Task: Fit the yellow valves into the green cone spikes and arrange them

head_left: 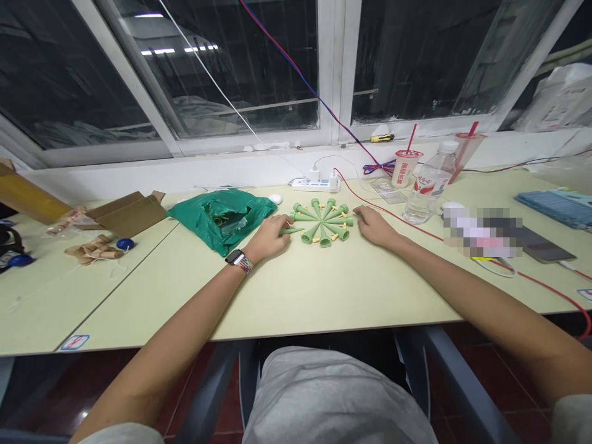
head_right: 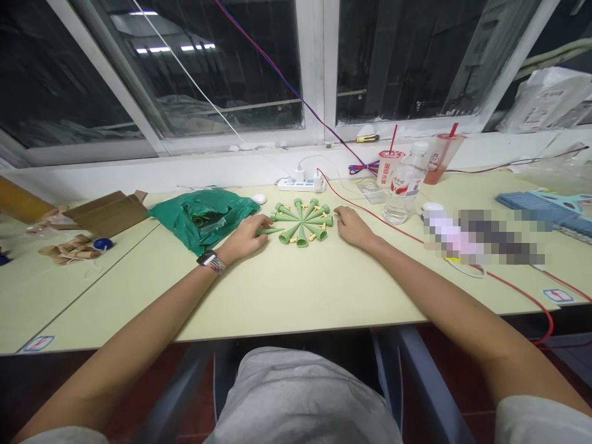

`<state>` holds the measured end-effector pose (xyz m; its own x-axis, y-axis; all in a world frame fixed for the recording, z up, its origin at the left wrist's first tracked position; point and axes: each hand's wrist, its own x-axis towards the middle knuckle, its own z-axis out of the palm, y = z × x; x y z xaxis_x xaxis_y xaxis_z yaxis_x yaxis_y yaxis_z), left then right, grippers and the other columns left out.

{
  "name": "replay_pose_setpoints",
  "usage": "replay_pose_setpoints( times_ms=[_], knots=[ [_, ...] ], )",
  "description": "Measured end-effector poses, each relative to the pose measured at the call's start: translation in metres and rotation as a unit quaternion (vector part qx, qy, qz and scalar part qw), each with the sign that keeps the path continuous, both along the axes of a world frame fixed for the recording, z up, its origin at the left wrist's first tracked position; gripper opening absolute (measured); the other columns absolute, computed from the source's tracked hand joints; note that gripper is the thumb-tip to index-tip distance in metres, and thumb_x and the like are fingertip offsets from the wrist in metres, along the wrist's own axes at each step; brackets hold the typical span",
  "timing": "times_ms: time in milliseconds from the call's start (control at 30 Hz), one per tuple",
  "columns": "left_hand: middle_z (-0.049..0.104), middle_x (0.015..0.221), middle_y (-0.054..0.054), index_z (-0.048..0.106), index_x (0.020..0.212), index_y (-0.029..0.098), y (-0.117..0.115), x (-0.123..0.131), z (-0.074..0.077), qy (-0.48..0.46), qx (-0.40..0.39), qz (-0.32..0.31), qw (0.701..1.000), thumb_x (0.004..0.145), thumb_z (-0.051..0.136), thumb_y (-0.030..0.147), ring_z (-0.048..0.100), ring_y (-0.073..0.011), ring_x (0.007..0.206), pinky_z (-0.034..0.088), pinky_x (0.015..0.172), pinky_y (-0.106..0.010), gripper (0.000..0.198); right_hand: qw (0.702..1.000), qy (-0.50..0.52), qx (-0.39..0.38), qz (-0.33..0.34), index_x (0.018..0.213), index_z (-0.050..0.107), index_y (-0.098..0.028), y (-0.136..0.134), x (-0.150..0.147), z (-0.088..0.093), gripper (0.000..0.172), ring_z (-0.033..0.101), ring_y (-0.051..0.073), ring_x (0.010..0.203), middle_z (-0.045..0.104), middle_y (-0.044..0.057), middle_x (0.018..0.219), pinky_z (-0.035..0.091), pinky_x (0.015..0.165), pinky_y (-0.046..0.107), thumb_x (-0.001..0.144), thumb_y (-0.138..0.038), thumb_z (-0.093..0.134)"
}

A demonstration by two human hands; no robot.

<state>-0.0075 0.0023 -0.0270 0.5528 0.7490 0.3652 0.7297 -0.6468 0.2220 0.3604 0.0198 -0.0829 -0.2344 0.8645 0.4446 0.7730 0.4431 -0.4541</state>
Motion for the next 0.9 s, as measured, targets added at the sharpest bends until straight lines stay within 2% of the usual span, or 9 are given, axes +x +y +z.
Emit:
replay_pose_setpoints(
  times_ms=[133,200,367,533,600,667,800,833,900],
  knots=[
    [0.068,0.102,-0.010,0.066,0.102,0.021,0.001,0.000,0.001,0.041,0.022,0.019,0.999,0.085,0.055,0.019,0.060,-0.0320,0.101,0.046,0.095,-0.047,0.020,1.000,-0.005,-0.001,0.000,0.130,0.060,-0.015,-0.002,-0.001,0.001,0.040,0.060,0.031,0.120,0.066,0.019,0.128,0.047,0.109,0.050,0.092,-0.016,0.047],
    [0.068,0.103,-0.011,0.066,0.105,0.020,0.000,0.000,0.003,0.030,0.033,0.038,0.998,0.089,0.052,0.019,0.062,-0.0321,0.101,0.047,0.094,-0.046,0.022,1.000,0.001,-0.003,-0.002,0.130,0.059,-0.014,-0.004,-0.002,0.002,0.040,0.060,0.032,0.121,0.066,0.019,0.129,0.047,0.109,0.051,0.093,-0.017,0.047],
    [0.069,0.117,-0.013,0.061,0.126,0.018,-0.006,0.000,0.010,-0.093,0.055,0.079,0.991,0.101,0.040,0.024,0.066,-0.0290,0.106,0.049,0.094,-0.042,0.033,0.998,0.051,0.016,-0.013,0.127,0.061,-0.015,-0.011,-0.006,0.009,0.037,0.061,0.030,0.121,0.066,0.018,0.130,0.047,0.110,0.050,0.093,-0.019,0.046],
    [0.072,0.118,-0.010,0.062,0.131,0.019,-0.017,0.014,0.014,-0.203,0.031,0.043,0.978,0.104,0.044,0.031,0.069,-0.0251,0.107,0.052,0.099,-0.041,0.035,0.990,0.112,0.084,-0.015,0.118,0.063,-0.018,-0.026,-0.013,0.025,0.029,0.062,0.030,0.117,0.068,0.015,0.121,0.048,0.106,0.049,0.094,-0.022,0.046],
    [0.075,0.120,-0.009,0.069,0.126,0.021,-0.025,0.024,0.015,-0.246,0.005,0.008,0.969,0.101,0.055,0.038,0.069,-0.0260,0.113,0.050,0.106,-0.043,0.033,0.986,0.118,0.118,0.003,0.117,0.063,-0.019,-0.038,-0.020,0.034,0.027,0.062,0.030,0.116,0.068,0.015,0.119,0.048,0.106,0.048,0.097,-0.025,0.046],
    [0.078,0.117,-0.009,0.074,0.121,0.021,-0.035,0.036,0.015,-0.300,-0.057,-0.035,0.952,0.094,0.070,0.043,0.071,-0.0279,0.114,0.050,0.110,-0.045,0.035,0.983,0.112,0.138,0.041,0.116,0.063,-0.021,-0.052,-0.029,0.043,0.024,0.062,0.030,0.115,0.068,0.014,0.117,0.048,0.106,0.048,0.100,-0.028,0.047],
    [0.081,0.110,-0.012,0.078,0.117,0.019,-0.054,0.057,0.014,-0.408,-0.240,-0.103,0.875,0.084,0.083,0.045,0.076,-0.0303,0.106,0.060,0.096,-0.046,0.042,0.973,0.093,0.121,0.175,0.116,0.063,-0.024,-0.084,-0.055,0.053,0.020,0.064,0.028,0.111,0.070,0.011,0.115,0.050,0.100,0.045,0.102,-0.034,0.053],
    [0.081,0.110,-0.012,0.079,0.116,0.019,-0.058,0.061,0.014,-0.419,-0.264,-0.115,0.861,0.083,0.084,0.044,0.077,-0.0303,0.106,0.061,0.096,-0.045,0.042,0.968,0.091,0.108,0.206,0.117,0.062,-0.025,-0.091,-0.062,0.053,0.019,0.065,0.027,0.109,0.070,0.010,0.114,0.052,0.097,0.044,0.102,-0.035,0.056],
    [0.081,0.110,-0.012,0.080,0.112,0.020,-0.064,0.066,0.015,-0.427,-0.279,-0.132,0.850,0.082,0.086,0.044,0.077,-0.0296,0.104,0.062,0.094,-0.045,0.039,0.964,0.108,0.085,0.226,0.115,0.061,-0.025,-0.100,-0.073,0.052,0.018,0.067,0.025,0.099,0.071,0.008,0.109,0.054,0.089,0.041,0.101,-0.036,0.058]
  ],
)
